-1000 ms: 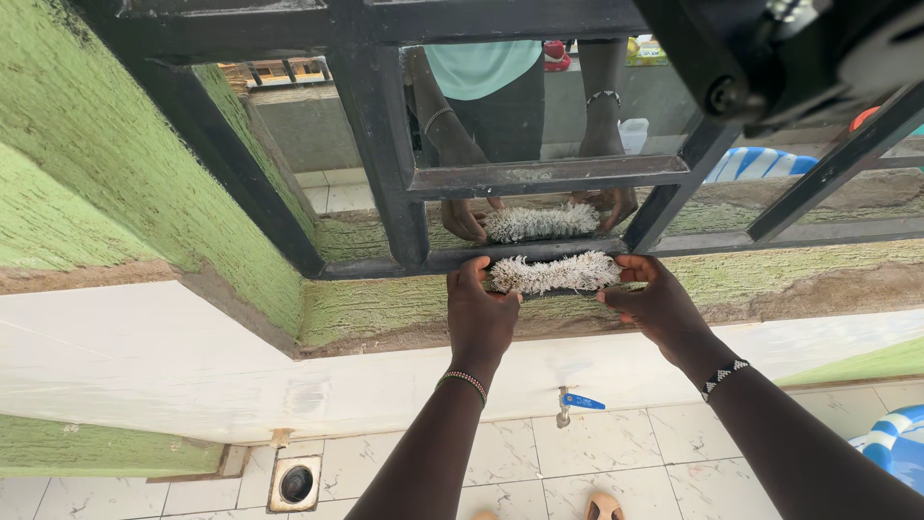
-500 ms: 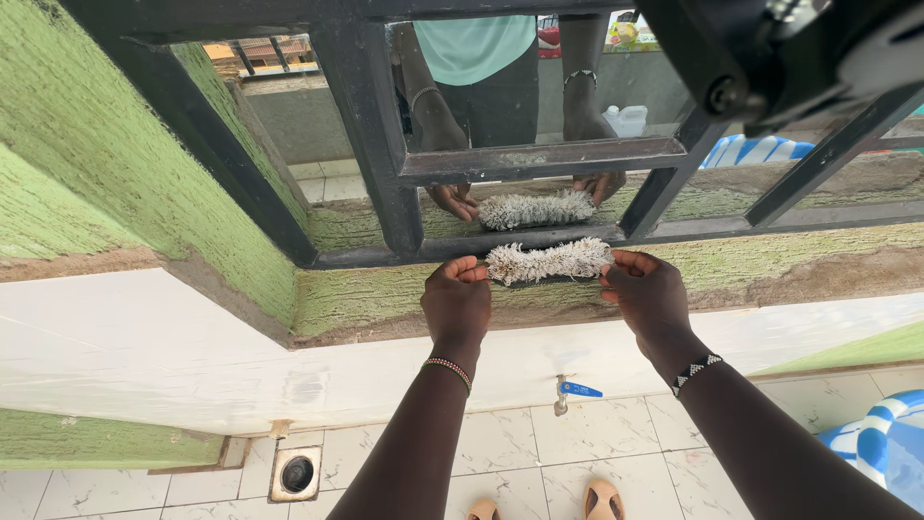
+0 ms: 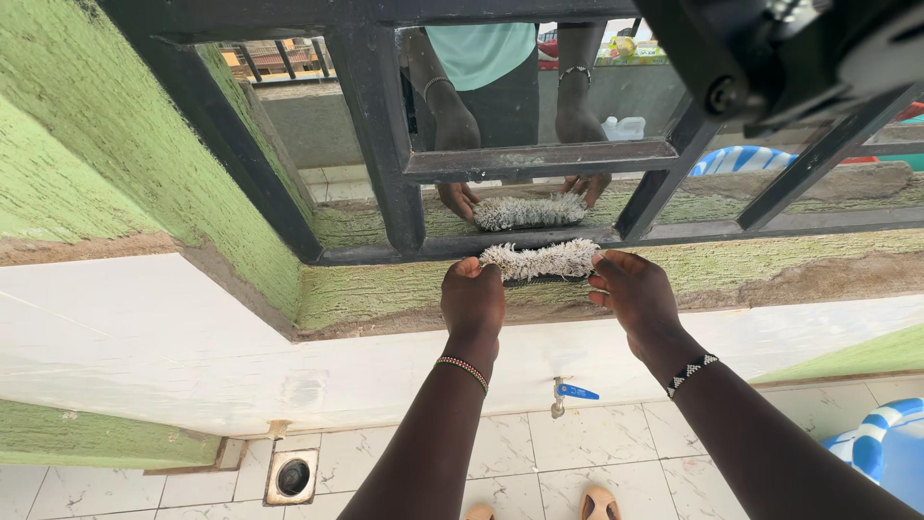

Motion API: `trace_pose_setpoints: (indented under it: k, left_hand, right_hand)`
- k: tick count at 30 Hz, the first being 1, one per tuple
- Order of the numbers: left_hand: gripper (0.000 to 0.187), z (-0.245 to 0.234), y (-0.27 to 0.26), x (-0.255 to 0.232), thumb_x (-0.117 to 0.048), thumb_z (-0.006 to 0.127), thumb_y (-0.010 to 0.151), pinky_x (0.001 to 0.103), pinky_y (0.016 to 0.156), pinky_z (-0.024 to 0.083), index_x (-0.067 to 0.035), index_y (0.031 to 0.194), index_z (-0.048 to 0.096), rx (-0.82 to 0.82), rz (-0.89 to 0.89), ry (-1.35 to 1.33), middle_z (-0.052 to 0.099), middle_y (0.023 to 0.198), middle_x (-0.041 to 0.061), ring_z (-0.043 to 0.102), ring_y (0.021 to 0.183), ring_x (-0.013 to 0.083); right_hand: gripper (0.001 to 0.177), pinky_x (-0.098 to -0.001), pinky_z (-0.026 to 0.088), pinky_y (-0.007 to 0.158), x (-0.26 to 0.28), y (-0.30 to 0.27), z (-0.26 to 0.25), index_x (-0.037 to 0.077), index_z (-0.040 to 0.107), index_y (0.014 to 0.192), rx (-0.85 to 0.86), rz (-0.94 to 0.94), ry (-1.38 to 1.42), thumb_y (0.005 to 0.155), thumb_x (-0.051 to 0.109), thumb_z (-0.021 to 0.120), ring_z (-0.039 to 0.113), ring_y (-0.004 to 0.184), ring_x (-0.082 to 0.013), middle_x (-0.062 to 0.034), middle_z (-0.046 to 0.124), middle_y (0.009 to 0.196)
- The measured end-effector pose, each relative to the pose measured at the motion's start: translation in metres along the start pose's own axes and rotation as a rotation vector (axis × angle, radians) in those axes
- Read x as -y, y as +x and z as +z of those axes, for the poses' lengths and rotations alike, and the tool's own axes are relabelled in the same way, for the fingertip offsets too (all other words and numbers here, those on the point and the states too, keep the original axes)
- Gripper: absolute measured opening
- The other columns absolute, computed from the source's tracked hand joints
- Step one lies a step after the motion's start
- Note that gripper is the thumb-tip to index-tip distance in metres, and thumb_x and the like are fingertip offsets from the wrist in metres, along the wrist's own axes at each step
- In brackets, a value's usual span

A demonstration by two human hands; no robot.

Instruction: The person cleans a window sill on a balcony by scrubbing it with a brush, wiping it with a cloth, and applying a cleaning agent.

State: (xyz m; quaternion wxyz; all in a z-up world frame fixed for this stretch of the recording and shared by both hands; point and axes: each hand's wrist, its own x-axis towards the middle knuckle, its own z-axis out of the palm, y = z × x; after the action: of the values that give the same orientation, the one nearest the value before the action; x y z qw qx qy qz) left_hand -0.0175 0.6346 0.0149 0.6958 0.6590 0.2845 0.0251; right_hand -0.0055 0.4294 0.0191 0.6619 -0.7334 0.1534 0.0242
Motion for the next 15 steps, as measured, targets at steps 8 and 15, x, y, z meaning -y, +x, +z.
trace_pose_setpoints:
  k: [8,15]
  left_hand:
    - [0.052,-0.016,-0.008,-0.014,-0.022,0.062,0.088,0.035,0.107,0.049,-0.002,0.136,0.059,-0.032,-0.052,0.037,0.068,0.135,0.013,0.066,0.126,0.0239]
    - [0.053,-0.019,-0.012,-0.018,-0.023,0.063,0.091,0.035,0.111,0.046,-0.003,0.139,0.056,0.026,-0.061,0.017,0.063,0.139,0.013,0.061,0.13,0.023]
  right_hand:
    - [0.044,-0.0338,0.058,0.086,0.006,-0.005,0.011,-0.006,0.063,0.129,0.005,0.037,-0.038,0.096,0.023,0.065,0.068,0.101,-0.0213,-0.0136,0.069,0.109]
    - [0.046,-0.0347,0.059,0.089,0.005,-0.003,0.012,-0.008,0.06,0.133,0.005,0.053,-0.021,0.097,0.02,0.063,0.067,0.103,-0.0216,-0.0148,0.066,0.113]
